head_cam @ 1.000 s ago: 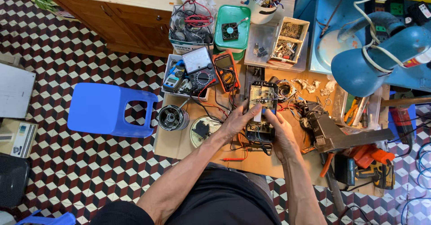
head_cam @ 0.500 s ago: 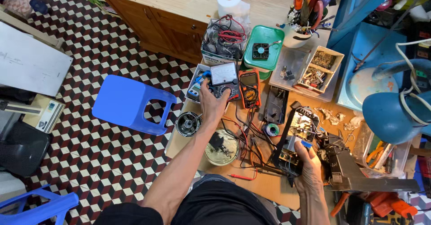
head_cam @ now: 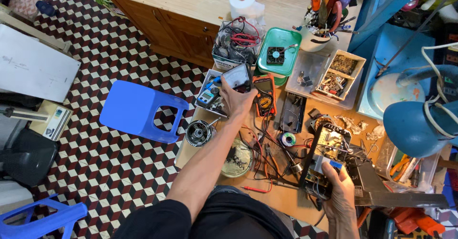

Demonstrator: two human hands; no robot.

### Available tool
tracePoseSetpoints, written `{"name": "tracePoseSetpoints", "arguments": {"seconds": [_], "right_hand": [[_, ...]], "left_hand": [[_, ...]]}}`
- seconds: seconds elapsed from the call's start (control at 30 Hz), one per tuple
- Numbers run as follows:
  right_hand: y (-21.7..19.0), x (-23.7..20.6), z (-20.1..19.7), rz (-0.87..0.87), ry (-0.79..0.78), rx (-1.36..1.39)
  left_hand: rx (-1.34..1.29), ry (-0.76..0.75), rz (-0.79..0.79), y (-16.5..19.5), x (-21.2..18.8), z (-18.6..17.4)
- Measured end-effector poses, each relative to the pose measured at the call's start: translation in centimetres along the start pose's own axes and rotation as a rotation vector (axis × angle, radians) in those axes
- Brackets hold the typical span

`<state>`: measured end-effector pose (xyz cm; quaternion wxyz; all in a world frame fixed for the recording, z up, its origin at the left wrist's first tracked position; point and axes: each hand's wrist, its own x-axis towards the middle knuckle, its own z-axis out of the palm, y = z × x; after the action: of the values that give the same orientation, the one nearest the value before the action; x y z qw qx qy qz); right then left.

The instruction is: The person works at a cluttered workbench repairing an electronic device. They handle a black casing, remove and inspect a green circuit board, manipulate internal wiring and components, and hold the opened housing and board up under the desk lamp while checking the assembly.

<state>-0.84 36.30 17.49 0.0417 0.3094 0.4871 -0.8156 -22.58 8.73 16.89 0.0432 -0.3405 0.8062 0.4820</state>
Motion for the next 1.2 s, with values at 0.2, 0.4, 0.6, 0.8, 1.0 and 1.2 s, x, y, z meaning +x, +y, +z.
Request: {"name": "tracePoseSetpoints", "arguments": {"seconds": [0.2, 0.4, 0.6, 0.8, 1.0, 1.2], "right_hand": [[-0.8, -1.7, -9.9, 0.042, -0.002, -0.095], [-4.1, -3.3, -24.8, -0.114, 0.076, -0.714], [-4.5, -5.6, -25.1, -0.145, 0.317, -0.820], [-8.6, -9.2, -21.6, -0.184, 0.441, -0.486], [-5.7, -9.8, -11.5, -0.028, 0.277, -0.233], [-1.0, -6.4, -2.9, 0.021, 0.181, -0.165]], "left_hand": [[-0.725, -0.417, 0.059, 2.3, 1.3, -6.9], [-0.056, -0.098, 0.375, 2.8, 1.6, -9.9], [0.404, -0.023, 0.506, -0.9, 0.9, -6.1], [0.624, 0.106, 0.733, -5.6, 1.1, -2.5], [0.705, 0.118, 0.732, -7.8, 0.9, -1.7], [0.370, 0.040, 0.946, -7.2, -2.9, -1.2]]}}
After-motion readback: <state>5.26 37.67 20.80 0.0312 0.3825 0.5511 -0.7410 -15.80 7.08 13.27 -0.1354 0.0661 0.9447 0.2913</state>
